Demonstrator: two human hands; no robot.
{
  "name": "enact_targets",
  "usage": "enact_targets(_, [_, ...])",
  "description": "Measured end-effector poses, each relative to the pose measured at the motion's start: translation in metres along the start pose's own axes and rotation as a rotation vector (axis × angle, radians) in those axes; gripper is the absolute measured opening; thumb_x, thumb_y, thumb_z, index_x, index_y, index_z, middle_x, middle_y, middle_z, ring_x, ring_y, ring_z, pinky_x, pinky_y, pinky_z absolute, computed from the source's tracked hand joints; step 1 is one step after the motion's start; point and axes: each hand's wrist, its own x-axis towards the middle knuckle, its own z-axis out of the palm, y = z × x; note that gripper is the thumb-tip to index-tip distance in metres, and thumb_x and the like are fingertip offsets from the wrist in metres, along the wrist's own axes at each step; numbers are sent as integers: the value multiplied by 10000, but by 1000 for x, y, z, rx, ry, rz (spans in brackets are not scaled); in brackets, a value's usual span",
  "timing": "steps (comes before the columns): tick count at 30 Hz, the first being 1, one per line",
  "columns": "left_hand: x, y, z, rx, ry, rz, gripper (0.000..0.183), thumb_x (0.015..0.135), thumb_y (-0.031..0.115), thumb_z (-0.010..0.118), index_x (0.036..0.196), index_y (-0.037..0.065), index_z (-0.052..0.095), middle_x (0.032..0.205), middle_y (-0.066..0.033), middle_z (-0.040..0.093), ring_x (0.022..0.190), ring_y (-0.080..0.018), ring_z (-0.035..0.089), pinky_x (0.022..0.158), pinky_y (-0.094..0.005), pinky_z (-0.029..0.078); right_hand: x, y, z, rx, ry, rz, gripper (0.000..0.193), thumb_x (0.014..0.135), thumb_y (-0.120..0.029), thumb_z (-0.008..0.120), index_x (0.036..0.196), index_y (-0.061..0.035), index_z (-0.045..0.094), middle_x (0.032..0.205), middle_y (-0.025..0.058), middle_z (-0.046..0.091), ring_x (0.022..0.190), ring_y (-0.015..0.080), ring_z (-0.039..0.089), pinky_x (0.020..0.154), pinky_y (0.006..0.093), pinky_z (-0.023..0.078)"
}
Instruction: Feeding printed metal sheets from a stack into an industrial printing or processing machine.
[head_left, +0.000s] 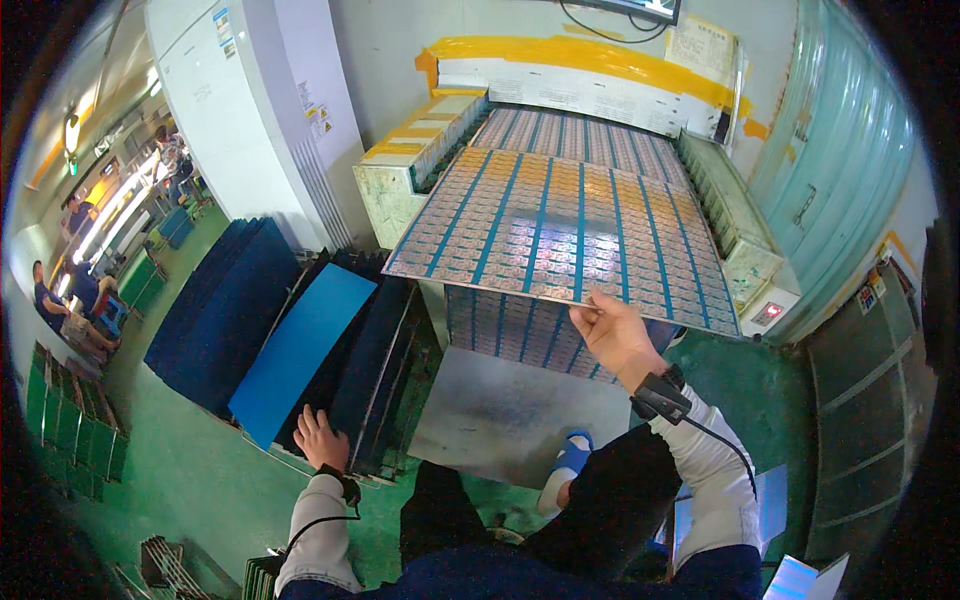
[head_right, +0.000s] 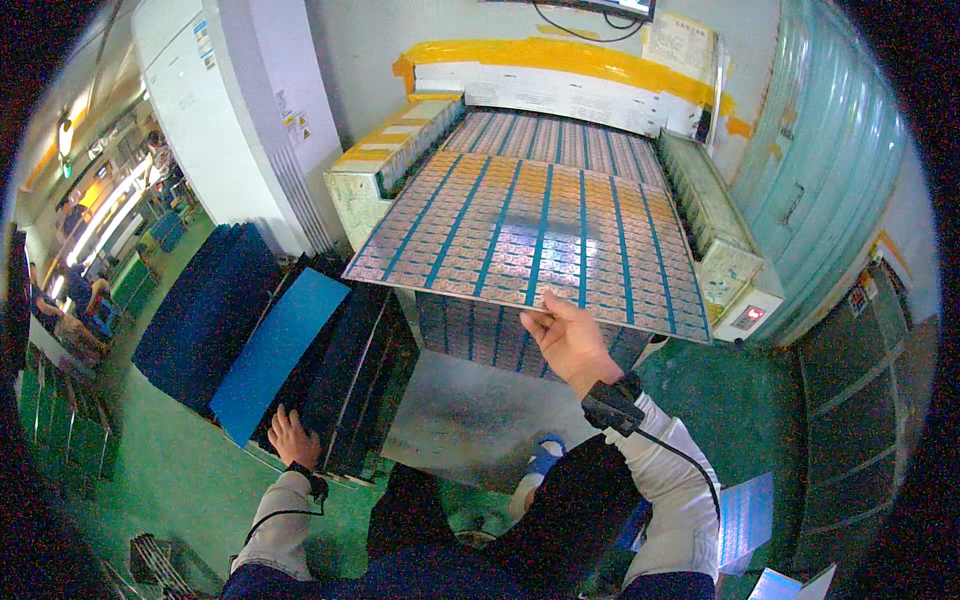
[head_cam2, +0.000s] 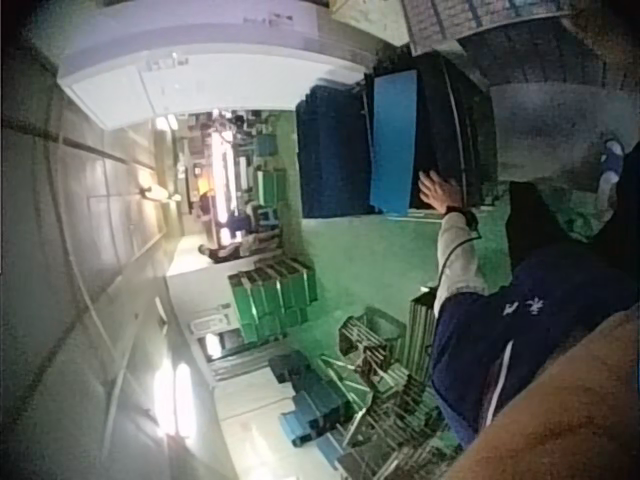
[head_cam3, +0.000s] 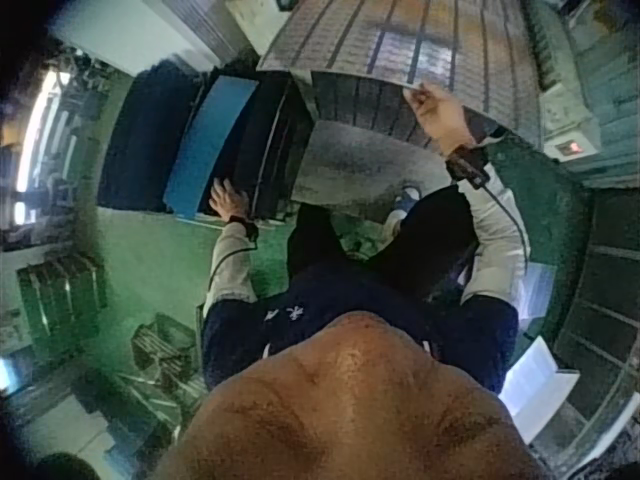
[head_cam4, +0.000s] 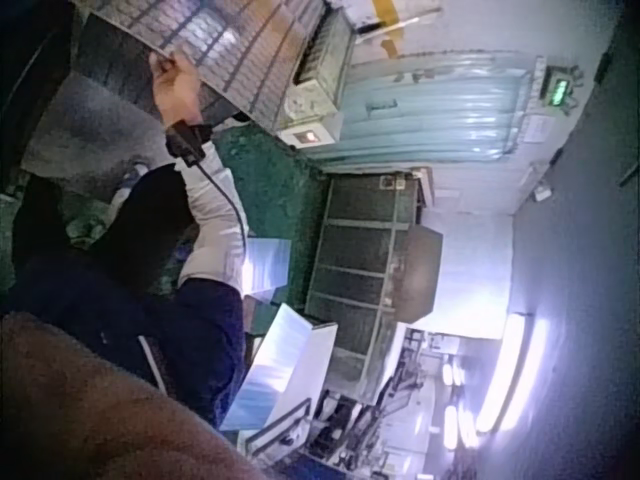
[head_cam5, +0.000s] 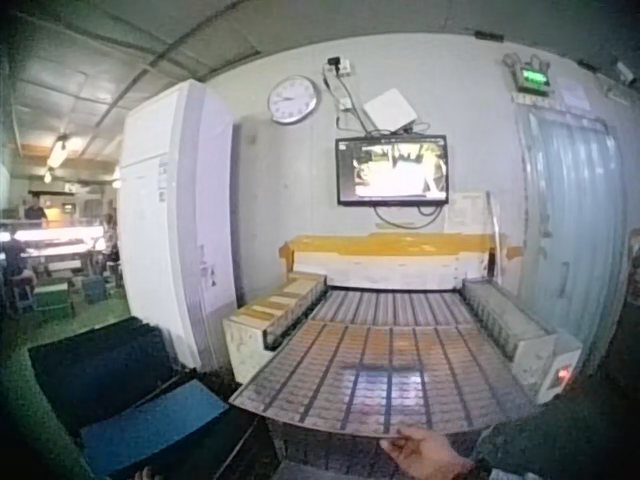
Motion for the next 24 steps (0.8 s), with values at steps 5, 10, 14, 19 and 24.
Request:
enact_targets(5, [-2, -4, 6, 5, 19, 12, 628, 744, 172, 741, 1344, 51, 601, 1577, -187, 467, 1436, -382, 429, 1146, -563, 337, -6, 4, 18, -53, 11, 27, 159, 1049, -189, 647, 1108, -44, 621, 1094, 140, 725, 1074, 301, 722, 902, 402, 611])
enact_targets(10, [0, -7, 8, 9, 32, 11, 631, 746, 178, 757, 1344, 56, 598, 1574, -179, 468, 1439, -378, 425, 1153, -565, 331, 4, 5, 8, -70, -6, 40, 153, 1058, -210, 635, 1100, -65, 611, 1103, 144, 722, 1060, 310, 725, 898, 405, 608])
enact_targets(14, [-1, -2, 4, 2, -27, -13, 643, 748, 193, 773, 1350, 62, 590, 1582, -174, 456, 1449, -375, 413, 1164, -566, 325, 9, 5, 2, -90, 34, 45, 152, 1053, -220, 645, 1089, -77, 607, 1110, 139, 718, 1047, 310, 726, 891, 403, 606])
enact_targets(19, [-2, -2, 3, -11, -17, -6, 661, 741, 193, 773, 1358, 62, 576, 1586, -176, 453, 1451, -376, 410, 1163, -564, 326, 13, 5, -2, -95, 37, 28, 179, 1050, -242, 653, 1115, -81, 608, 1111, 136, 711, 1054, 303, 717, 895, 415, 595])
enact_targets(24, [-2, -2, 3, -12, -16, -10, 661, 726, 187, 768, 1345, 53, 579, 1581, -175, 460, 1445, -379, 415, 1157, -558, 327, 20, 5, -8, -101, 18, 30, 186, 1052, -255, 648, 1134, -95, 601, 1141, 138, 706, 1064, 292, 699, 920, 418, 575])
